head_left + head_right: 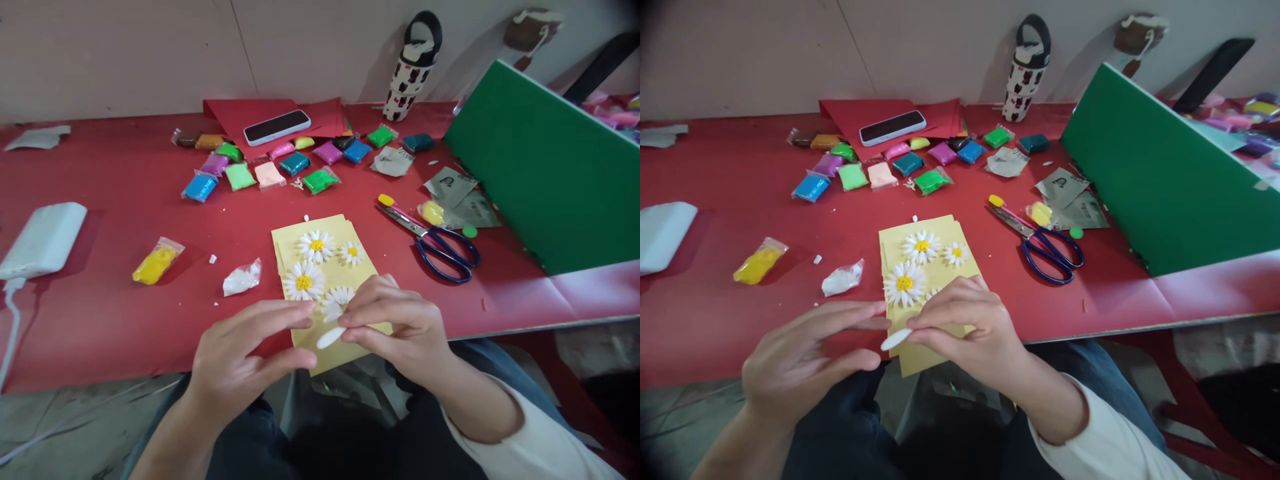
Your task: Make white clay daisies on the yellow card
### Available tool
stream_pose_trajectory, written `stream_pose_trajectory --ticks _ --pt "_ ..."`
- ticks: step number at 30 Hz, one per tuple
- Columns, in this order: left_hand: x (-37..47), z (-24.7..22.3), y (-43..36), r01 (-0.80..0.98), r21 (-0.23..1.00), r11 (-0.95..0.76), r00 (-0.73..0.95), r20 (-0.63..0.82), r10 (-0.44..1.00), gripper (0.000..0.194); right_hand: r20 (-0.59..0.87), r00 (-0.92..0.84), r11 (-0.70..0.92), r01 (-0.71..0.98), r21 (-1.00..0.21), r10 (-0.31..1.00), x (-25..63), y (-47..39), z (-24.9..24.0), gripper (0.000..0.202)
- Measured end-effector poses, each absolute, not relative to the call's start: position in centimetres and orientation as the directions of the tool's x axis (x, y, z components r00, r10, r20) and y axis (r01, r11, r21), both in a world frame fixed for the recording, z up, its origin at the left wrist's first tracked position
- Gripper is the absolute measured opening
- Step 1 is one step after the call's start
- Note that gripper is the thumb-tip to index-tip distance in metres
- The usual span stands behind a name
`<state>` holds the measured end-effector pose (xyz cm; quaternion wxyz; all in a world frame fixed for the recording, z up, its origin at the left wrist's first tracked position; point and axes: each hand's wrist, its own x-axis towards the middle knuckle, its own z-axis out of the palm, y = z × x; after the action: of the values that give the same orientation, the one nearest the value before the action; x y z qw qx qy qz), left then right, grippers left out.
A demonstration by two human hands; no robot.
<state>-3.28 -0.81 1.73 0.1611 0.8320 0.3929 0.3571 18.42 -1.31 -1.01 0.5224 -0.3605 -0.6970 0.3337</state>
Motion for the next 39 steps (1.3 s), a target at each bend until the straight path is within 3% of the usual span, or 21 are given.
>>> stream_pose_trajectory --ticks 15,21,26,31,39 --pt "-2.8 1.7 -0.6 0.550 0.496 -0.671 0.493 0.456 0.741 0.023 0.448 -0.281 0.502 0.160 -0.850 0.849 19.0 -1.5 -1.0 0.004" --pt "-4.0 1.5 -0.4 0.644 0.374 -0.668 0.479 0.484 0.733 0.028 0.417 -0.320 0.505 0.278 -0.817 0.851 21.8 -0.1 -1.6 0.006" --pt "-4.9 -0.3 -0.5 0.617 0.310 -0.723 0.569 0.459 0.682 0.026 0.297 -0.466 0.513 0.455 -0.727 0.834 23.5 0.5 -4.3 0.004" --pt "-5.4 -2.1 -0.8 0.597 0.307 -0.741 0.621 0.408 0.669 0.031 0.266 -0.519 0.566 0.589 -0.577 0.812 24.2 0.1 -5.7 0.008" --pt "-4.7 -2.6 -0.5 0.565 0.326 -0.758 0.660 0.374 0.652 0.023 0.225 -0.540 0.563 0.619 -0.547 0.811 24.4 0.1 -5.3 0.012"
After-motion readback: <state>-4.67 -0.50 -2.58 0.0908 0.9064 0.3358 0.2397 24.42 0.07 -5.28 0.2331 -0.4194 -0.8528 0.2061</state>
